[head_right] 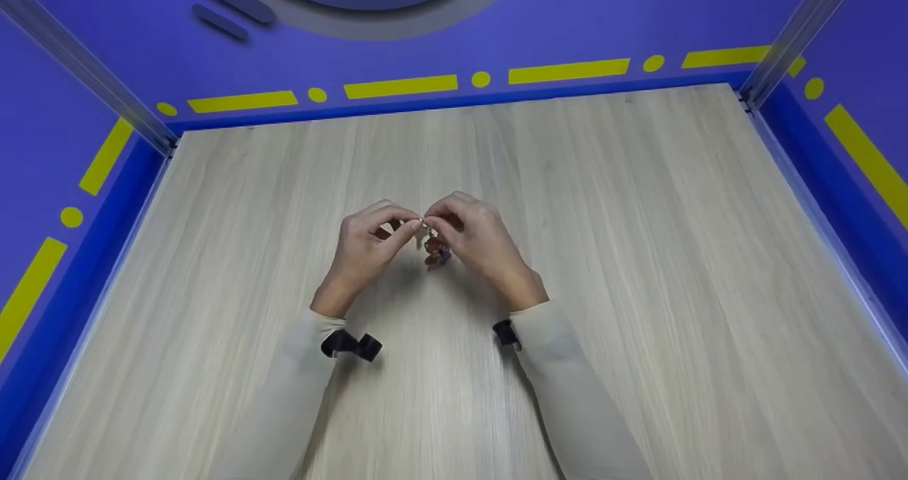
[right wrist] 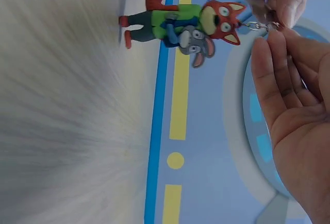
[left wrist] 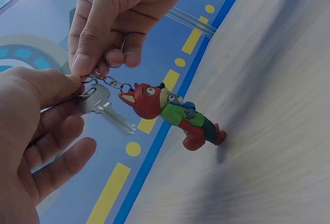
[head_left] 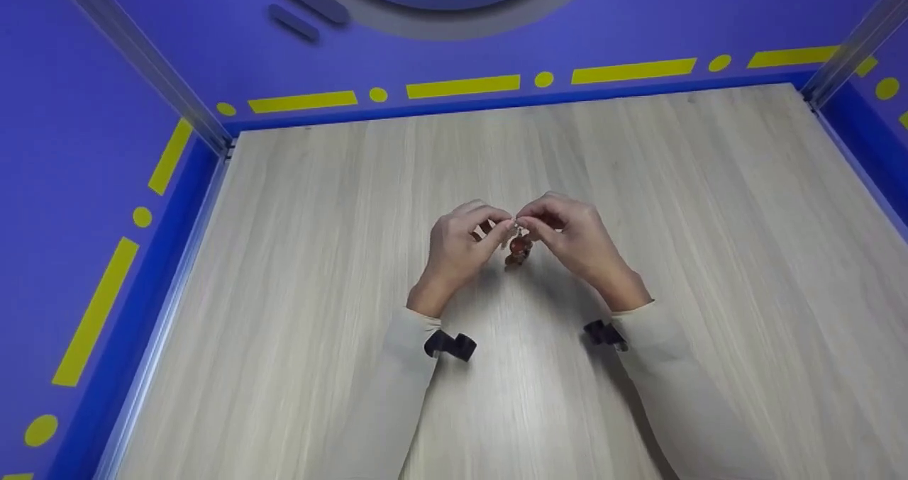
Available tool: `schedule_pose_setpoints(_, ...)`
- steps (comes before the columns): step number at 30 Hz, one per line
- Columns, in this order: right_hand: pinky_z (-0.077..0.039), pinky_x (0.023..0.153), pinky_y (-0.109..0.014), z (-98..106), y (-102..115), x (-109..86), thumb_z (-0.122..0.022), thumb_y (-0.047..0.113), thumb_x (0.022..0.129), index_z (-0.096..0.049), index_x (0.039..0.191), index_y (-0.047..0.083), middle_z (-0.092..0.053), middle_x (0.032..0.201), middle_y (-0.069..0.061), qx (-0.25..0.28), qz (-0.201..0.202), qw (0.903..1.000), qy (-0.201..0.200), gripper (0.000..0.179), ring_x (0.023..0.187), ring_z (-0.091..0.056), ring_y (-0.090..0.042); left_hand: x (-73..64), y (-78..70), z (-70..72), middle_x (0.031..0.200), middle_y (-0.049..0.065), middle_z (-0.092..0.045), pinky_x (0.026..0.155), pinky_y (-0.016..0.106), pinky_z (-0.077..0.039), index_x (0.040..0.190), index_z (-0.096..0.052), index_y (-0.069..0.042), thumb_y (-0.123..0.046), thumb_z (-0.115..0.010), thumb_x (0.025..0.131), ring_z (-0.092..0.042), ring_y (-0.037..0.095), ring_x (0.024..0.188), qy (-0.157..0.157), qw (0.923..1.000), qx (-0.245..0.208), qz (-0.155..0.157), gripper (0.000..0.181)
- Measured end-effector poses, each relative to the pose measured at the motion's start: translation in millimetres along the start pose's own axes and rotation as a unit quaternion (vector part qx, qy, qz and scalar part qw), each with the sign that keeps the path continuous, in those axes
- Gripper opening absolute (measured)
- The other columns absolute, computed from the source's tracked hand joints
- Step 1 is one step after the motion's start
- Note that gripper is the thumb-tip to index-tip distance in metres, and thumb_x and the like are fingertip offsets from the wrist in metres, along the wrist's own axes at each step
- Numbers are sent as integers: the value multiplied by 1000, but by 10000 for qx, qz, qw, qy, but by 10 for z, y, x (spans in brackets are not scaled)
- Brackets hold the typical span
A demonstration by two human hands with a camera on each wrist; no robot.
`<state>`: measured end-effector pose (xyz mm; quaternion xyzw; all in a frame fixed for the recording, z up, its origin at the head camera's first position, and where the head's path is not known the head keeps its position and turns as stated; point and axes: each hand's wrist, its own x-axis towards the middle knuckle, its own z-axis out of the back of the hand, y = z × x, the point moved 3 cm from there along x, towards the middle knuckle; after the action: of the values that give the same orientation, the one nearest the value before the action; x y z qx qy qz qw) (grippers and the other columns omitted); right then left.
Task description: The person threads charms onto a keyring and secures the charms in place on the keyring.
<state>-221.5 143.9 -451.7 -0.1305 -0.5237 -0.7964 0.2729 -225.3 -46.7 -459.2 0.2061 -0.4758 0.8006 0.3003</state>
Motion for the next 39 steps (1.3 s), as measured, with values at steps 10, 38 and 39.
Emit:
schedule_pose_setpoints(10, -61, 75, -26, -54, 14, 4, -74, -1, 96, -76, 103, -2, -73, 97, -10, 420, 134, 9988, -208, 7, 83, -73, -24, -2, -14, 12, 88, 1, -75, 59, 26, -57, 94, -79, -4, -12, -78, 99, -69, 14, 74, -508, 9958, -739, 177, 9)
schedule_pose_setpoints(38, -58, 78, -19, 49, 83, 6, -76, -5, 95, -78, 101, -1, -74, 97, -10, -423, 482, 9979, -123, 8, 85, -72, -19, 0, -63, 0, 88, 4, -73, 62, 36, -60, 96, -79, -3, -10, -79, 97, -68, 15, 72, -298, 9995, -1, -144, 7)
schedule_pose_setpoints(39, -58, 79, -20, 43, 83, 8, -76, -4, 95, -78, 102, -1, -74, 97, -11, -331, 453, 9983, -176, 8, 86, -72, -20, -3, -59, -1, 88, 5, -73, 61, 36, -60, 96, -78, -3, -10, -79, 98, -69, 15, 72, -363, 9992, -102, -123, 7)
